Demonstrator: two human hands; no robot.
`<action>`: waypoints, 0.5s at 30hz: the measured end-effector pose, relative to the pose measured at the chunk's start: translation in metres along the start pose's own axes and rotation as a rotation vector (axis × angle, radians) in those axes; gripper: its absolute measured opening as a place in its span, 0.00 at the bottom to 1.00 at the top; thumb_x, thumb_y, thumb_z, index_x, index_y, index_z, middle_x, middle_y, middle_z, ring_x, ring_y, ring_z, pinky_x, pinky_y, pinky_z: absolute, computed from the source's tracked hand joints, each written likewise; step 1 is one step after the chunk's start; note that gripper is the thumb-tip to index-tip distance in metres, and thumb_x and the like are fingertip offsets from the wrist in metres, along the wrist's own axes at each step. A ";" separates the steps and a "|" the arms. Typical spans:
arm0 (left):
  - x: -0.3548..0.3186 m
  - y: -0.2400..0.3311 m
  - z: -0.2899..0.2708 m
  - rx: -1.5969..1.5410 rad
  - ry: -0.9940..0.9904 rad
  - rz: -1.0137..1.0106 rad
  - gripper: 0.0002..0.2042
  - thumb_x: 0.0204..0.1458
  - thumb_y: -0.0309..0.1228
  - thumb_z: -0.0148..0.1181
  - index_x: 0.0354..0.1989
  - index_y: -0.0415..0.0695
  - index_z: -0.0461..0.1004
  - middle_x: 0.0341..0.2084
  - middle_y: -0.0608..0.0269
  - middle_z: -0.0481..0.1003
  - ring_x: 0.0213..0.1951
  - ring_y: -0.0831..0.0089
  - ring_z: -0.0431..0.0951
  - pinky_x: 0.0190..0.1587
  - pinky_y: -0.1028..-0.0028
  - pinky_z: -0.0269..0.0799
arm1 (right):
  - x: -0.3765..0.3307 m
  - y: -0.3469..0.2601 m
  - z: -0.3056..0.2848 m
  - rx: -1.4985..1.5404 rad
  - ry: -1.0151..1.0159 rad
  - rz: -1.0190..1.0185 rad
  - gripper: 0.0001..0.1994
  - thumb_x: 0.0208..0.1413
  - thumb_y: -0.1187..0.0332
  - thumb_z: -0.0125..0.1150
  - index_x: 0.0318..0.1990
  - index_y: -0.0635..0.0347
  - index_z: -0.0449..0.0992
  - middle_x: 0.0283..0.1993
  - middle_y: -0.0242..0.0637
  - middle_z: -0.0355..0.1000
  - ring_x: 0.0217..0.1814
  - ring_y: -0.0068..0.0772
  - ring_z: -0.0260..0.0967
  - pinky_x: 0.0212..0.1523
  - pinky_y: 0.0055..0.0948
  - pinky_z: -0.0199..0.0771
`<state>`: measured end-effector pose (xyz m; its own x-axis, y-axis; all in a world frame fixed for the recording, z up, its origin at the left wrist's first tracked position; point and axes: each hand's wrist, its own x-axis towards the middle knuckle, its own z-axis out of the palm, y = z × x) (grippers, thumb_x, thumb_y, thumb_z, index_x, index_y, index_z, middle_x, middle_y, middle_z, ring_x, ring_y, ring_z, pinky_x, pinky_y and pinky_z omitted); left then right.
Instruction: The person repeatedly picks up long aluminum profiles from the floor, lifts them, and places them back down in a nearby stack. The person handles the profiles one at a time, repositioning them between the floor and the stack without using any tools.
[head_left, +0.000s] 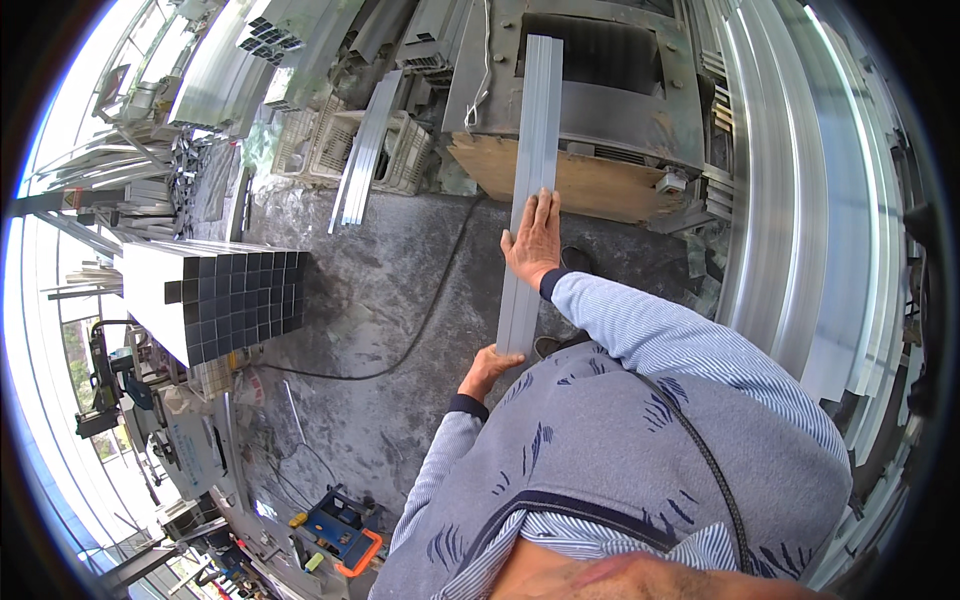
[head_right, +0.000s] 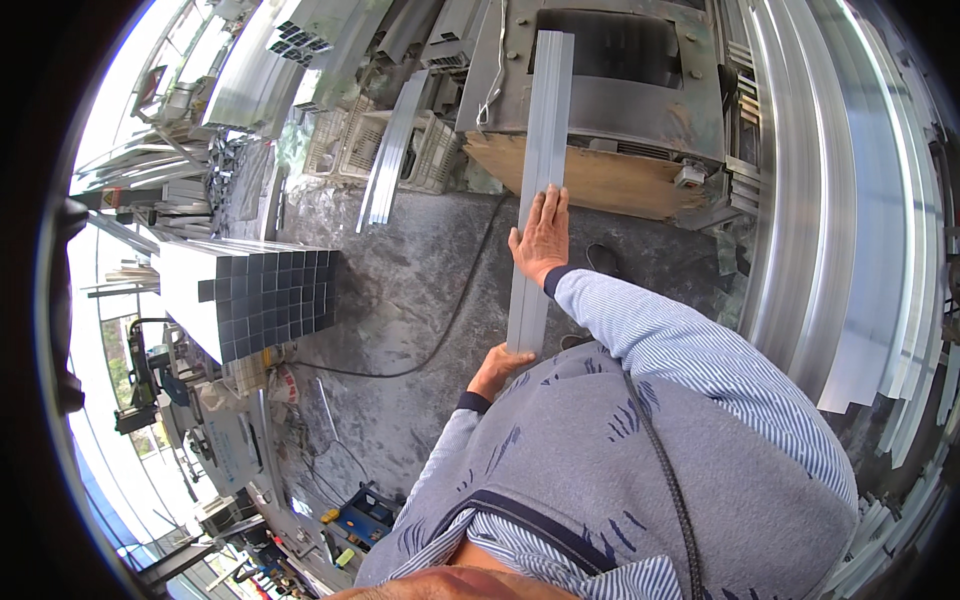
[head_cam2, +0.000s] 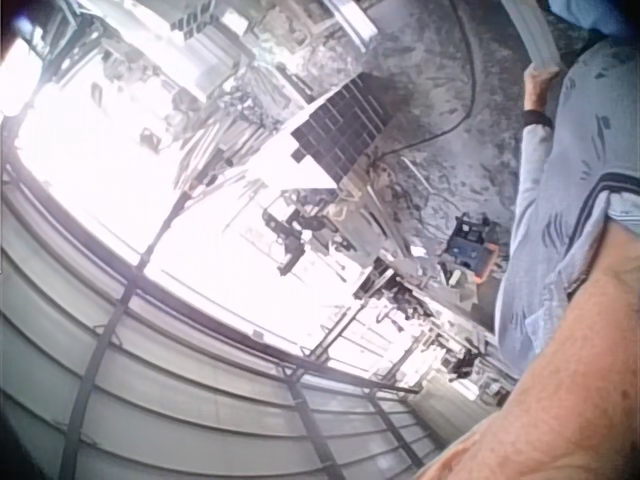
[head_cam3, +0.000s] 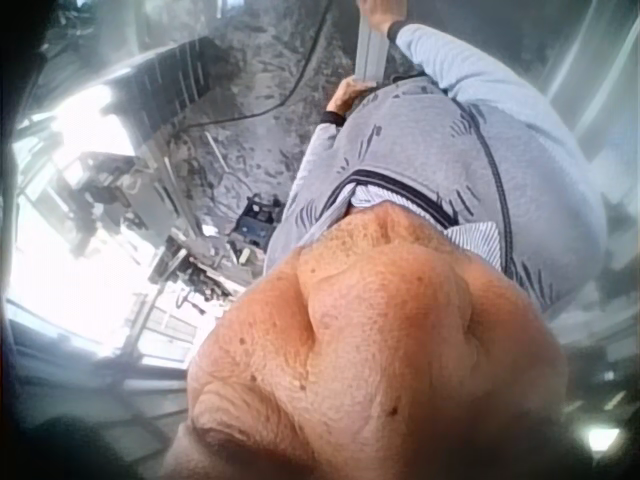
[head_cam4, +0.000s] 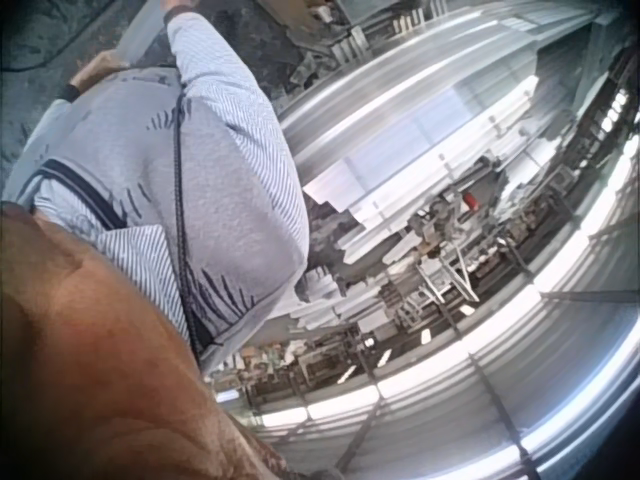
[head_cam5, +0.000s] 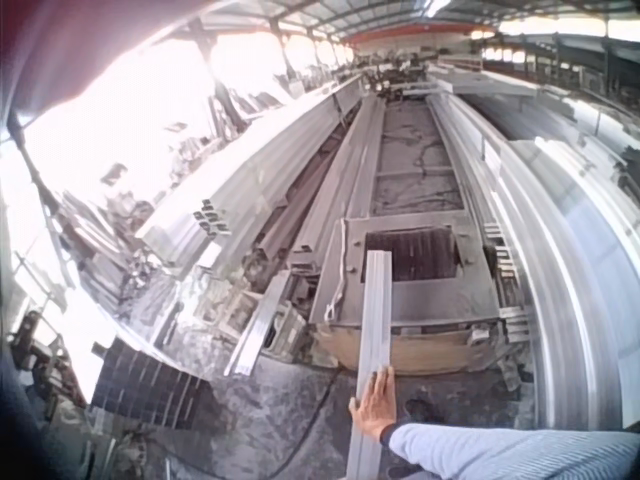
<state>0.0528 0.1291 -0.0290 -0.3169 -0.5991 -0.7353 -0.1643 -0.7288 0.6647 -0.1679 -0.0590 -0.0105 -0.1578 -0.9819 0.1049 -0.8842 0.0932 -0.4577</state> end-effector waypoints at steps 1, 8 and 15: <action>-0.004 -0.005 0.000 0.018 0.004 -0.013 0.24 0.57 0.37 0.83 0.58 0.36 0.84 0.49 0.64 0.86 0.49 0.74 0.83 0.55 0.67 0.79 | -0.006 0.000 0.000 -0.015 -0.027 -0.002 0.48 0.66 0.50 0.64 0.78 0.85 0.55 0.86 0.71 0.39 0.91 0.77 0.29 0.90 0.57 0.37; 0.026 0.023 0.009 0.038 -0.019 0.004 0.22 0.57 0.34 0.83 0.56 0.36 0.85 0.48 0.64 0.87 0.47 0.73 0.85 0.55 0.69 0.81 | 0.030 0.017 -0.007 0.016 0.014 -0.050 0.47 0.66 0.51 0.65 0.77 0.87 0.54 0.85 0.72 0.39 0.90 0.81 0.29 0.89 0.61 0.38; 0.164 0.189 0.027 0.138 0.037 0.135 0.21 0.57 0.33 0.80 0.56 0.36 0.85 0.46 0.58 0.88 0.45 0.69 0.87 0.50 0.65 0.84 | 0.245 0.068 -0.017 -0.065 0.229 -0.045 0.44 0.63 0.50 0.67 0.75 0.79 0.60 0.84 0.65 0.48 0.89 0.75 0.39 0.86 0.62 0.50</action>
<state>-0.0558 -0.0978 -0.0202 -0.3109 -0.7019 -0.6408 -0.2498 -0.5902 0.7676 -0.2741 -0.2908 -0.0008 -0.2069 -0.9228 0.3249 -0.9178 0.0681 -0.3911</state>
